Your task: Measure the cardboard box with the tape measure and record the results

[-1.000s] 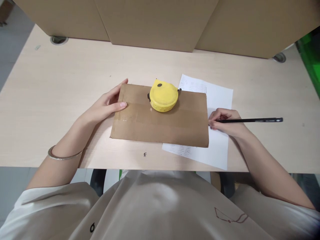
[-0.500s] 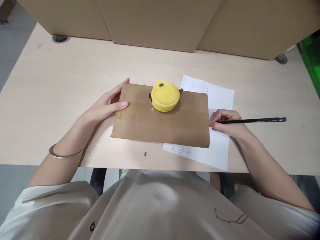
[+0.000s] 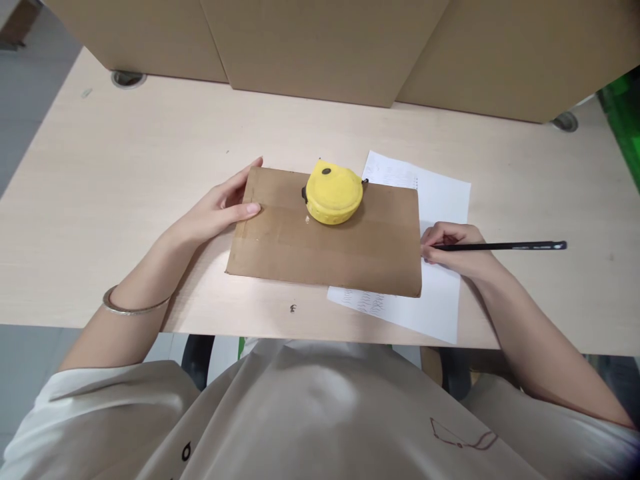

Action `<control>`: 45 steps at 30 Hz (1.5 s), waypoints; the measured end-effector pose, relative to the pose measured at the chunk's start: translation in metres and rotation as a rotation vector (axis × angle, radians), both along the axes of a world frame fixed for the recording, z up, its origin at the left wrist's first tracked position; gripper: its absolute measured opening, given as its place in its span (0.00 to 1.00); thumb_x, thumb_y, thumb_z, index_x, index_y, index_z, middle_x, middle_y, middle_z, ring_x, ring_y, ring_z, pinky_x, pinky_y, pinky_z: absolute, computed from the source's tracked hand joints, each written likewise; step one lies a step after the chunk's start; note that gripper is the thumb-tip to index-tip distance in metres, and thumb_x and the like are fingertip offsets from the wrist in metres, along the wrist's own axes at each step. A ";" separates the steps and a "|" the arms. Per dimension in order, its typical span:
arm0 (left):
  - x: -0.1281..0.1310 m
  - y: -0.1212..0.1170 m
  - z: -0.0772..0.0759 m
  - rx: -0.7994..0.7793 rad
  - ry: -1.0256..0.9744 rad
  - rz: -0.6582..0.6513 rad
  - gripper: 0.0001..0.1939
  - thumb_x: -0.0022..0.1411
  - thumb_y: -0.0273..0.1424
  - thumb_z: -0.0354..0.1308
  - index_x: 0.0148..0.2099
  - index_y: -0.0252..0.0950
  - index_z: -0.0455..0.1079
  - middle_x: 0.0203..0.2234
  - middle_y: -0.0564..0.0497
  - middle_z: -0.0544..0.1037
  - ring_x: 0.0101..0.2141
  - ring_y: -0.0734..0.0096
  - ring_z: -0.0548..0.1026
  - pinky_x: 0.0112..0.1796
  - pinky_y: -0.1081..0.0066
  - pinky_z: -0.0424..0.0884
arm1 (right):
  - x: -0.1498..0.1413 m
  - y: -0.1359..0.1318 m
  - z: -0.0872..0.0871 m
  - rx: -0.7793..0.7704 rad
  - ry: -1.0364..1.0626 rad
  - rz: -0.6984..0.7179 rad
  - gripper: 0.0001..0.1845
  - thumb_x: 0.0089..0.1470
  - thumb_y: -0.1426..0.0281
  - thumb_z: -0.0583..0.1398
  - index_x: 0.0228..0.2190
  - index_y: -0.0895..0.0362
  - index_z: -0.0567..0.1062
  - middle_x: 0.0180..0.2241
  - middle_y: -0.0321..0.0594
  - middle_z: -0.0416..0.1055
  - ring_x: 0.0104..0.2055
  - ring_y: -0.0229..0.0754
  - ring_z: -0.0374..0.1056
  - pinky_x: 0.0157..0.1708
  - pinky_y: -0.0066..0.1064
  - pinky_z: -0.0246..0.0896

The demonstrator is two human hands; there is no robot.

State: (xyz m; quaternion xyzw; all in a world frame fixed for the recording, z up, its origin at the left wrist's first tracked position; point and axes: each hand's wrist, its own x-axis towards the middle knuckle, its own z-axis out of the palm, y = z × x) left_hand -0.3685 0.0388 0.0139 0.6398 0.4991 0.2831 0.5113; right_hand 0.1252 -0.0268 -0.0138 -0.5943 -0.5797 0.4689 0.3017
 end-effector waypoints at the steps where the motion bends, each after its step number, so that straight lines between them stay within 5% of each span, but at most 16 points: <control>1: 0.000 0.000 0.000 -0.002 0.000 -0.002 0.66 0.57 0.73 0.81 0.89 0.55 0.69 0.91 0.53 0.63 0.91 0.19 0.50 0.88 0.36 0.58 | 0.000 0.000 0.000 -0.002 -0.005 -0.005 0.35 0.39 0.43 0.89 0.19 0.51 0.79 0.22 0.40 0.75 0.24 0.40 0.67 0.24 0.34 0.62; 7: -0.002 0.003 -0.004 0.007 -0.006 -0.009 0.65 0.58 0.73 0.80 0.89 0.55 0.69 0.91 0.53 0.62 0.90 0.18 0.51 0.89 0.36 0.57 | -0.002 0.000 0.002 -0.003 -0.018 -0.018 0.35 0.38 0.44 0.90 0.19 0.52 0.78 0.22 0.39 0.75 0.24 0.39 0.66 0.25 0.33 0.61; 20: -0.008 0.007 -0.012 0.053 -0.033 -0.043 0.64 0.61 0.71 0.81 0.89 0.50 0.70 0.92 0.47 0.61 0.90 0.18 0.53 0.88 0.36 0.58 | -0.003 0.000 0.004 -0.012 -0.031 -0.013 0.45 0.35 0.29 0.87 0.18 0.51 0.76 0.22 0.40 0.72 0.25 0.39 0.65 0.25 0.35 0.59; 45: -0.009 0.007 -0.012 0.059 -0.035 -0.054 0.63 0.63 0.70 0.81 0.89 0.50 0.70 0.91 0.46 0.62 0.91 0.19 0.51 0.88 0.36 0.59 | 0.001 0.000 0.000 -0.028 -0.038 0.008 0.37 0.43 0.44 0.88 0.19 0.51 0.74 0.21 0.38 0.71 0.23 0.38 0.63 0.26 0.35 0.55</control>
